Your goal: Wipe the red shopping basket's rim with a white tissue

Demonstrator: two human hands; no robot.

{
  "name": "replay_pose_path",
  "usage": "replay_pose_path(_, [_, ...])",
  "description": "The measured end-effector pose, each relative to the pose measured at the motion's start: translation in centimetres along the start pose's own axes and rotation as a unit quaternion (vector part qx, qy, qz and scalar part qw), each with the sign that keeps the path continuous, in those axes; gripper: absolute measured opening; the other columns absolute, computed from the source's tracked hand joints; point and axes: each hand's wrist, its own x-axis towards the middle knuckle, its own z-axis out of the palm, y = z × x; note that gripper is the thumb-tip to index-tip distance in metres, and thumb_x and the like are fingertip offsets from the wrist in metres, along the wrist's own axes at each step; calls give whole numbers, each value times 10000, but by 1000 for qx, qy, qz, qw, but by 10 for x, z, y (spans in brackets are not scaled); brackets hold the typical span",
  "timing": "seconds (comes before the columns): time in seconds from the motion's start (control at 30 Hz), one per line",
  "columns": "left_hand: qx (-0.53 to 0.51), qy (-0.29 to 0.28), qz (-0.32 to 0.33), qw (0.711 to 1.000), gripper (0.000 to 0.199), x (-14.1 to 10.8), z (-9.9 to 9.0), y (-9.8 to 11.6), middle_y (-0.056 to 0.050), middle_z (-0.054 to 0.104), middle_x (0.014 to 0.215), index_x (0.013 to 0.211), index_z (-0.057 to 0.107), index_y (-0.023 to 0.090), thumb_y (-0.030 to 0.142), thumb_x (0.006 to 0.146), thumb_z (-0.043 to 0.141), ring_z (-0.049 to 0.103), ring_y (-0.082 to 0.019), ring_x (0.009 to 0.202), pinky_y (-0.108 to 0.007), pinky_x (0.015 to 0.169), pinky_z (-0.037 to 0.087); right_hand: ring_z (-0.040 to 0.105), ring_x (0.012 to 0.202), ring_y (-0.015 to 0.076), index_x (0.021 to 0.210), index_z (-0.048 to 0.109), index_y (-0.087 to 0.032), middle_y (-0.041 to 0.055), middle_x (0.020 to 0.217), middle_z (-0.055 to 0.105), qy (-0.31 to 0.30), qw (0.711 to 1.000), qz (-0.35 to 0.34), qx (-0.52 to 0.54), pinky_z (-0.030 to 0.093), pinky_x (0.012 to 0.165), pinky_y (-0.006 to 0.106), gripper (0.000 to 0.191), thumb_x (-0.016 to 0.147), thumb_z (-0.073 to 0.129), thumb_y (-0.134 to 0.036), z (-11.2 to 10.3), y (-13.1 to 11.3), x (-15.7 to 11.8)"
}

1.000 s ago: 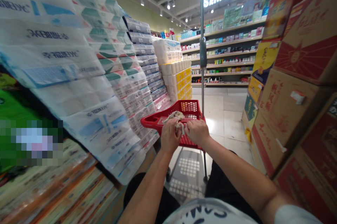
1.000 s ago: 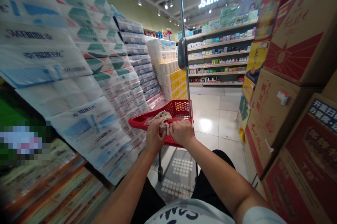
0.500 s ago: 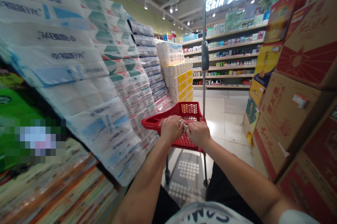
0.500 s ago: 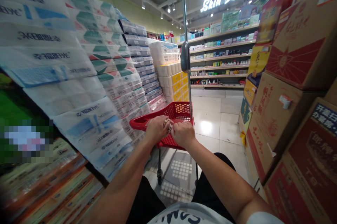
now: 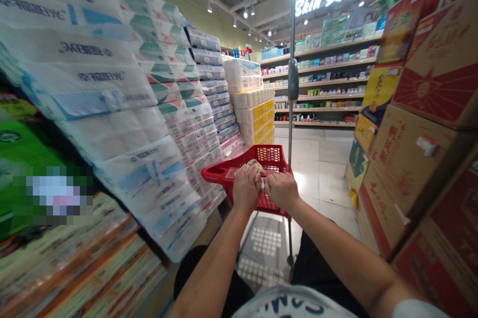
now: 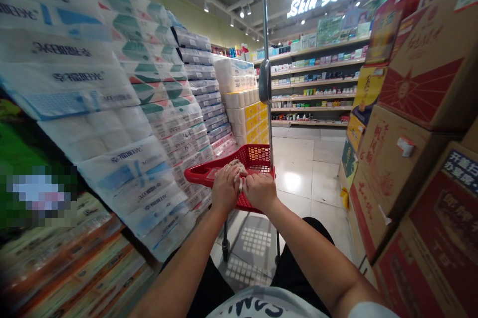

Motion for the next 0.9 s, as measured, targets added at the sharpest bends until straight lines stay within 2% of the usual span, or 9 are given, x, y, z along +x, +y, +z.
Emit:
replay_pose_path(0.1, [-17,26,42,999,346,-18,2,-3,-92,574,1294,1241,519,175,245,919,415,380,-254,1332,-484,1093,323,508,633,157,678,598,-186,23,639,613,12,1000,-3,1,266,692,319,257,890,470,-255,0,1,-2])
replay_pose_path(0.2, [-30,19,81,996,375,-28,-2,-5,-101,564,1307,1276,494,180,234,913,415,354,-250,1354,-489,1093,323,495,659,164,707,615,-188,26,646,601,22,1000,-11,5,274,707,328,247,897,468,-245,2,3,-5])
replay_pose_path(0.27, [-28,12,88,996,380,-29,-4,-6,-97,571,1300,1275,501,195,238,904,426,387,-253,1332,-489,1083,329,495,693,172,782,643,-184,33,674,606,33,999,-21,6,285,731,335,230,910,461,-243,4,4,-9])
replay_pose_path(0.43, [13,-14,46,999,383,-21,-7,-3,-81,599,1270,1254,536,231,286,884,457,496,-266,1220,-480,1031,349,506,792,193,1064,641,-168,58,831,648,54,998,-29,6,317,799,355,242,936,448,-241,7,2,-19])
replay_pose_path(0.57, [33,-16,35,999,397,-22,-4,2,-76,583,1293,1263,535,229,283,875,467,471,-278,1237,-483,1036,323,509,920,208,1176,593,-154,86,986,648,60,998,-23,22,316,932,378,294,938,433,-220,8,-1,-26])
replay_pose_path(0.73, [48,-13,20,999,386,-25,-3,9,-80,576,1297,1245,557,231,261,870,469,449,-292,1257,-481,1046,305,499,976,212,1154,598,-164,84,1017,635,62,997,8,46,290,1008,392,280,920,453,-219,10,-1,-27])
replay_pose_path(0.9, [48,-83,-1,995,328,3,-13,18,-85,600,1258,1161,596,222,276,870,455,508,-284,1153,-473,942,398,502,957,218,1083,620,-165,86,967,636,51,996,32,58,311,988,395,243,922,448,-228,9,0,-24])
